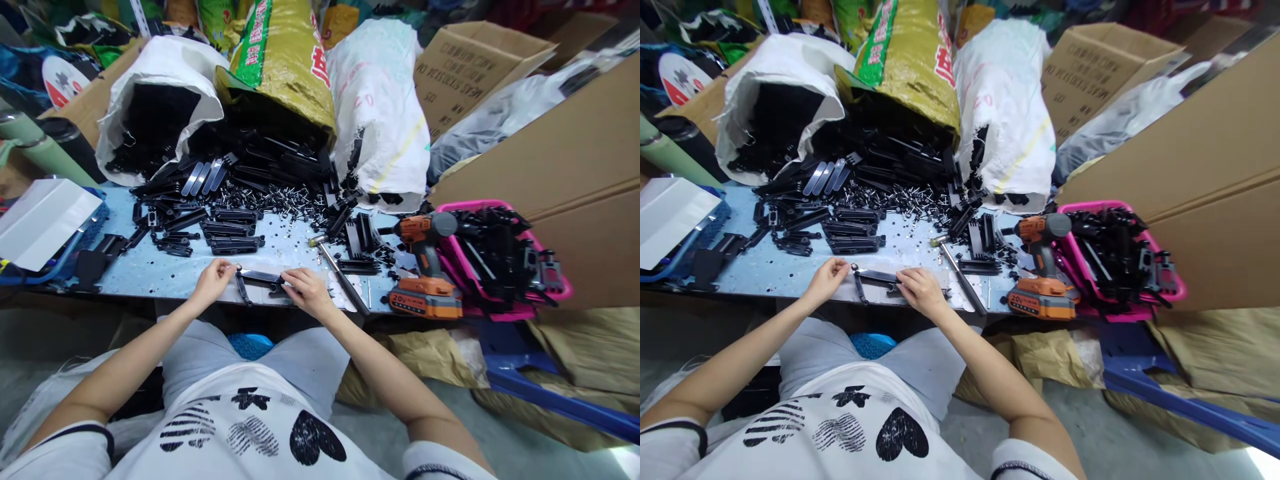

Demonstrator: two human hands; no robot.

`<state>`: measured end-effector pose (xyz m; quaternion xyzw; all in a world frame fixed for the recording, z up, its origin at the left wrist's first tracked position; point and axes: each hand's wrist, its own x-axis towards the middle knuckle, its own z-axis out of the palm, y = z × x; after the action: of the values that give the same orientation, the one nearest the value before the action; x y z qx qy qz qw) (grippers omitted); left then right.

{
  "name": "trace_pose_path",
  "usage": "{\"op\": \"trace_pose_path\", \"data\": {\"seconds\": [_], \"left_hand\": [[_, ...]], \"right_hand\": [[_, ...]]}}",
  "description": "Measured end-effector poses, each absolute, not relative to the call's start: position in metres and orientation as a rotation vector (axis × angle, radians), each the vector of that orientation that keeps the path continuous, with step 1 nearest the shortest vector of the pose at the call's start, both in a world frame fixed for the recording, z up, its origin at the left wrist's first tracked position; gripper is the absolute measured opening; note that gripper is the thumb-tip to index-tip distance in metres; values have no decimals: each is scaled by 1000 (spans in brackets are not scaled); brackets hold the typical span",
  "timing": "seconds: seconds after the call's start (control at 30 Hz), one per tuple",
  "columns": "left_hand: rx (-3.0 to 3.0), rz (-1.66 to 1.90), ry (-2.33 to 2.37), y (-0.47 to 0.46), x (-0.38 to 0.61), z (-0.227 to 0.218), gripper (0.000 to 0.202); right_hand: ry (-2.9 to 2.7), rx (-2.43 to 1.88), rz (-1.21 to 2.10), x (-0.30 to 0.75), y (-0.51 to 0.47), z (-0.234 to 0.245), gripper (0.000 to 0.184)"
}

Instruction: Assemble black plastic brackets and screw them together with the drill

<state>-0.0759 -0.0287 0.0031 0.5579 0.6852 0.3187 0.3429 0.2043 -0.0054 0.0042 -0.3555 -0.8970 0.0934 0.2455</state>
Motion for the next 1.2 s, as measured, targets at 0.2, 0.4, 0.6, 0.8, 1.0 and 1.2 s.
{"op": "trace_pose_path", "data": {"seconds": [0.2,0.4,0.6,0.8,1.0,1.2], "left_hand": [[1768,171,2068,-69,-39,8,41],[1680,247,2166,-63,-8,-5,36],[1710,230,2213,-60,-7,-9,41],[1858,212,2084,-65,-20,0,36],[2582,481,1435,-28,-11,0,52],[2516,352,1385,-11,9,-16,49]], "right_hand": [[-2524,-893,228,145,-8,12,46],[-2557,-845,547,101,5,-8,49],[-2539,-949,662,106,9,-17,42],[-2496,-890,574,112,-7,-2,46],[-2300,-895,245,187,-24,-12,47],[-2374,-884,205,221,-10,-50,52]]}}
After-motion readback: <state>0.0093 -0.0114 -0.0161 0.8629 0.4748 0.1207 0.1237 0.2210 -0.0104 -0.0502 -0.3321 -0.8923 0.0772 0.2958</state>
